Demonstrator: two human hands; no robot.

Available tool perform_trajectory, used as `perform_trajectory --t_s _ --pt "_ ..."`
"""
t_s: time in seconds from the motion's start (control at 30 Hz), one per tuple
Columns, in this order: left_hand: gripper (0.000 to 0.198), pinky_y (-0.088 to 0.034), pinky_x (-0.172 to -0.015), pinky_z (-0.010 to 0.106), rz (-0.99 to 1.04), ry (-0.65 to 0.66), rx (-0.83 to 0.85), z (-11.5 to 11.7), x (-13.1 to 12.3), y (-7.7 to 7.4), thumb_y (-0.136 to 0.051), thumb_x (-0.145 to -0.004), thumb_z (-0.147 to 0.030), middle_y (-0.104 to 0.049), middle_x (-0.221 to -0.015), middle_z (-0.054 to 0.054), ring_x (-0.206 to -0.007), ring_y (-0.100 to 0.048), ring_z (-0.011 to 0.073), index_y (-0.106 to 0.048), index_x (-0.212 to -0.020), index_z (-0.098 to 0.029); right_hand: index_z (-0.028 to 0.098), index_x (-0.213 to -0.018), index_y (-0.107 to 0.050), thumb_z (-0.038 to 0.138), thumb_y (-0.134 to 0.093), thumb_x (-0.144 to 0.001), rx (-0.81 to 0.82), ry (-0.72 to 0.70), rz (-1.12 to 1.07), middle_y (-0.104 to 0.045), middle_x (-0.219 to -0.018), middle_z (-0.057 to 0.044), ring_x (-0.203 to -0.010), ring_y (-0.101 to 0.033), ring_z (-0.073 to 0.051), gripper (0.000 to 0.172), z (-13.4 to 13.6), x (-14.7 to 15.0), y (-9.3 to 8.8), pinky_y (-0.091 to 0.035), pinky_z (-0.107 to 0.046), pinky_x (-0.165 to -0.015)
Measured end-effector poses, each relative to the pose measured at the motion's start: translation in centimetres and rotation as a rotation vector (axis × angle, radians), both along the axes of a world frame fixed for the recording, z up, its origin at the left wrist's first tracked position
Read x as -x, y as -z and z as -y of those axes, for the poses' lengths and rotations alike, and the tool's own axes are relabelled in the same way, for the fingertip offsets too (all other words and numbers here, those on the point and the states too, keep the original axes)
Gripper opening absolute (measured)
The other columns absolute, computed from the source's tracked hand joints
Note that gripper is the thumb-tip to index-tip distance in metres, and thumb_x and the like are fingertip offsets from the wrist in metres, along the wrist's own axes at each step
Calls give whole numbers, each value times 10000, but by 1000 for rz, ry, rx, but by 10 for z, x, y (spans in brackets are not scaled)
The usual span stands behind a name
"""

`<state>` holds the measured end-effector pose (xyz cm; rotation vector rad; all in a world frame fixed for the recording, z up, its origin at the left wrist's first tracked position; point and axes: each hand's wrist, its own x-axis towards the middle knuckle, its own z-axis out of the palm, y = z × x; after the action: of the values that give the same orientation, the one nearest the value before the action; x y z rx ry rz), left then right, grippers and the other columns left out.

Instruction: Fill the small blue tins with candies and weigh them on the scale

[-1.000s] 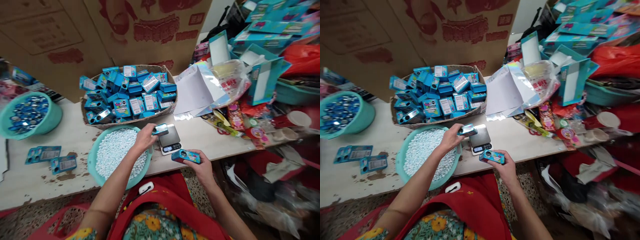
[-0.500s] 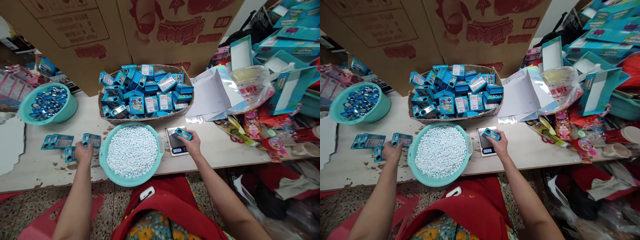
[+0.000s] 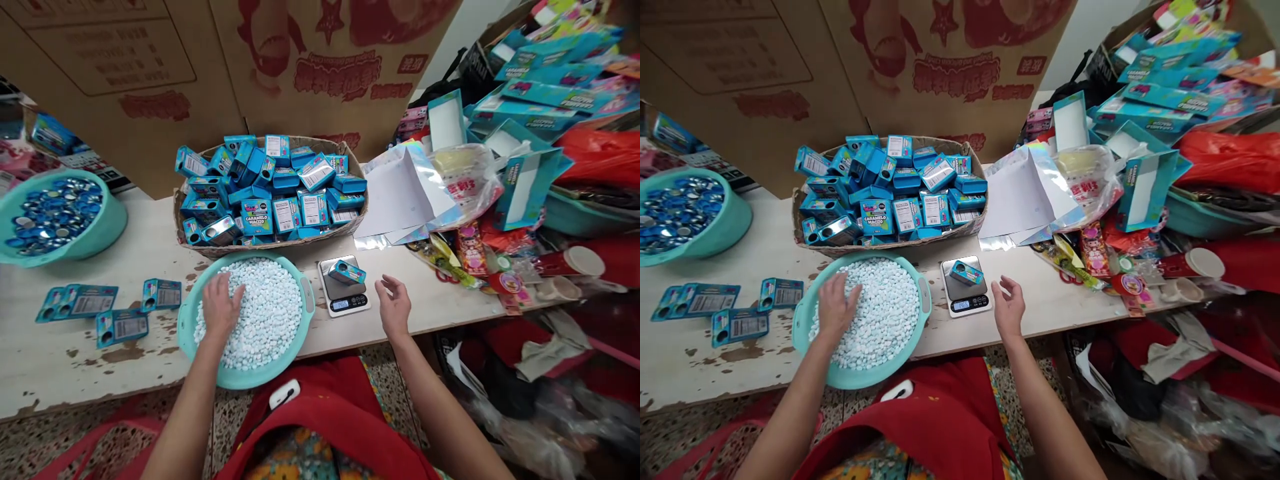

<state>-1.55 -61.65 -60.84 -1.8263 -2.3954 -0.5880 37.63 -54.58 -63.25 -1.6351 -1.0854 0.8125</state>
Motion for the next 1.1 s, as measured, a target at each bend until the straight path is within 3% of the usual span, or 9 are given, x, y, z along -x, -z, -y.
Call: perform_trajectory --t_s 0.1,0.2,0.4,0.53,0.63,0.77,0.9,1.0,1.1 --pt "565 -317 -994 514 -26 -117 124 -16 -18 8 -448 -863 -523 -510 -1256 181 -1171 -404 363 -519 -1247 -115 176 -1058 -583 414 -631 -792 -104 -48 82 -604 -1070 -101 -986 -578 -229 360 -10 1 -15 -504 -416 -830" --pt "562 -368 -936 500 36 -164 252 -25 -29 6 -407 -865 -557 -525 -1199 166 -1109 -447 353 -538 -1216 -138 200 -1049 -592 364 -608 -826 -294 -166 206 -599 -1057 -82 -1003 -568 -221 278 -45 12 -39 -502 -394 -837" --pt "586 -419 -885 406 195 -138 363 -25 -50 -5 -396 -836 -625 -529 -1108 141 -1026 -522 293 -569 -1134 -150 216 -1118 -566 331 -602 -828 -550 -337 529 -579 -1130 -94 -1103 -505 -255 313 -174 44 -75 -429 -428 -936" --pt "567 -442 -808 381 174 -122 370 -17 -65 -10 -469 -801 -620 -533 -1095 132 -992 -545 296 -562 -1140 -175 193 -1236 -514 333 -684 -743 -425 -491 784 -520 -1249 -124 -1135 -469 -300 540 -254 57 -82 -394 -443 -939" --pt "425 -442 -754 342 143 -122 335 -13 -72 -11 -487 -832 -513 -561 -1042 115 -933 -567 270 -590 -1100 -199 176 -1265 -502 387 -702 -707 -247 -673 965 -558 -1202 -136 -1053 -511 -323 629 -285 62 -81 -403 -448 -868" --pt "362 -424 -691 291 118 -147 287 -13 -72 -5 -499 -837 -469 -597 -1008 89 -870 -582 237 -615 -1076 -223 118 -1207 -523 348 -626 -740 -224 -753 1186 -609 -1081 -167 -978 -544 -349 531 -293 72 -83 -347 -503 -870" --pt "343 -426 -720 285 187 -179 201 -15 -64 4 -519 -818 -454 -638 -974 94 -889 -592 245 -646 -1014 -204 46 -1038 -572 275 -603 -727 -187 -674 1244 -622 -987 -200 -950 -561 -366 388 -285 75 -107 -343 -523 -856" --pt "292 -429 -773 300 316 -212 123 -18 -56 9 -544 -789 -421 -662 -944 88 -895 -595 248 -669 -938 -204 64 -1026 -580 334 -599 -736 -180 -550 1062 -626 -930 -141 -902 -574 -326 397 -265 50 -135 -396 -490 -797" --pt "265 -431 -752 304 474 -332 138 -19 -51 8 -587 -741 -431 -663 -792 46 -770 -589 222 -681 -868 -218 84 -1080 -554 402 -539 -800 -224 -491 674 -618 -932 -93 -863 -579 -238 424 -217 9 -153 -439 -418 -757"
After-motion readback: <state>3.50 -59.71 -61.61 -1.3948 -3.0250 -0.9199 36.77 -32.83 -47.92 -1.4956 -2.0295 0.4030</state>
